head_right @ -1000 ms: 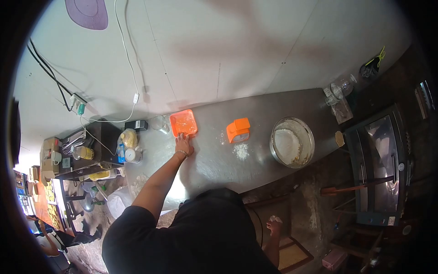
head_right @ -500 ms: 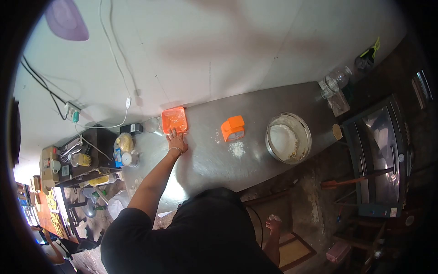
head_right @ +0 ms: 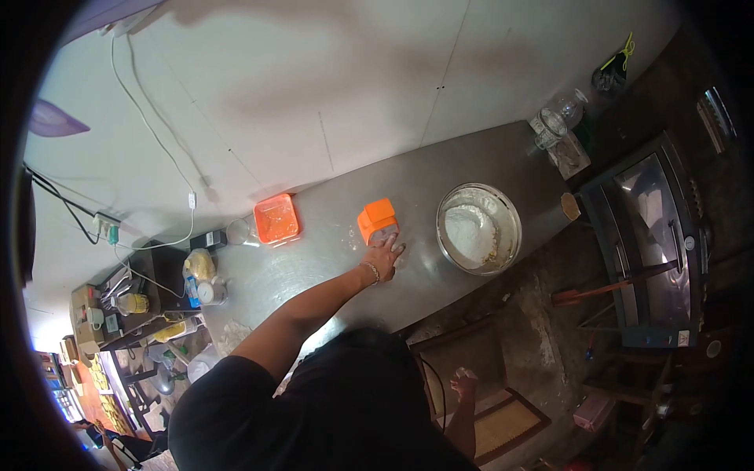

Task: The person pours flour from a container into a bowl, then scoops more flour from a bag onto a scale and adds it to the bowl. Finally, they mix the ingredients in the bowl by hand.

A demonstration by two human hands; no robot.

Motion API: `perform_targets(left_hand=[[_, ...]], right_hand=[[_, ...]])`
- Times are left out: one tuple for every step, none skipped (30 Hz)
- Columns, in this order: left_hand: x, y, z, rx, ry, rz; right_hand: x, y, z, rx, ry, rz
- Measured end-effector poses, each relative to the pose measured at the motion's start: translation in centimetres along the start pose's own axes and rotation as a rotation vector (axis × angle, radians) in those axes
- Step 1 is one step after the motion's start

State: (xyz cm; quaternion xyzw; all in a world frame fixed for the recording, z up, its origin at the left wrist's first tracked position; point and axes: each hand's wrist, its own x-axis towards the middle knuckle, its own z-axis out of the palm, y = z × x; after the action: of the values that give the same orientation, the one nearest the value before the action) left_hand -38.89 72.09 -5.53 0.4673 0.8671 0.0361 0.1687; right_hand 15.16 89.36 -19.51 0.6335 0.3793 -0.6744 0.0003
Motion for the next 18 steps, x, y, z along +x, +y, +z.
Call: perform_targets(left_hand=[[0.9, 0.5, -0.2, 0.068, -0.020, 0.014], [1.8, 0.6, -0.5, 0.100, -0.092, -0.011], [2.0, 0.9, -2.1, 0.129, -0.167, -0.037], [2.2, 1.0, -3.1, 0.158, -0.242, -0.066], [2.9, 0.6, -2.9, 0.144, -0.241, -0.071], [3.5, 0.0, -2.2, 0.129, -0.242, -0.078], [4.2, -0.7, -1.4, 0.113, -0.243, -0.084], [5.3, -1.7, -0.3, 0.135, -0.203, -0.090], [5.9, -2.3, 0.0, 0.155, -0.166, -0.094], [6.5, -2.8, 0.3, 0.174, -0.127, -0.098], [7.2, -3.3, 0.6, 0.151, -0.146, -0.118], [7.1, -3.7, -1.1, 0.126, -0.164, -0.140], [7.0, -4.1, -2.1, 0.102, -0.182, -0.162], [7.0, -4.6, -2.5, 0.109, -0.163, -0.187], [6.9, -5.1, -2.8, 0.116, -0.145, -0.211], [6.8, -5.6, -2.8, 0.124, -0.127, -0.235], [6.8, -6.5, -2.3, 0.127, -0.085, -0.234], [7.0, -7.8, -1.3, 0.130, -0.045, -0.232]], right_hand=[[-1.1, -0.5, 0.5, -0.061, 0.038, -0.013], [-2.5, -0.7, 1.1, -0.122, 0.073, -0.029], [-3.4, -1.1, 1.5, -0.186, 0.109, -0.041], [-2.7, -0.6, 0.8, -0.097, 0.079, -0.042], [-2.3, 0.4, 0.0, -0.009, 0.046, -0.043], [-1.6, 1.7, -1.2, 0.077, 0.013, -0.040], [-0.4, 2.6, -2.1, -0.038, 0.010, -0.049], [0.1, 2.8, -2.5, -0.096, 0.018, -0.037], [0.5, 2.7, -2.6, -0.131, 0.023, -0.026], [0.8, 2.7, -2.8, -0.131, 0.023, -0.014], [1.2, 2.6, -2.8, -0.135, 0.017, -0.004], [1.9, 2.8, -3.2, -0.134, 0.005, 0.004], [2.7, 3.0, -3.6, -0.134, -0.008, 0.008], [3.4, 3.2, -4.0, -0.137, -0.012, 0.008], [4.0, 3.2, -4.3, -0.147, -0.018, 0.015], [2.6, 1.4, -2.6, -0.136, 0.028, 0.025], [1.0, -0.5, -0.8, -0.124, 0.073, 0.035], [0.4, -1.4, 0.2, -0.109, 0.120, 0.046]])
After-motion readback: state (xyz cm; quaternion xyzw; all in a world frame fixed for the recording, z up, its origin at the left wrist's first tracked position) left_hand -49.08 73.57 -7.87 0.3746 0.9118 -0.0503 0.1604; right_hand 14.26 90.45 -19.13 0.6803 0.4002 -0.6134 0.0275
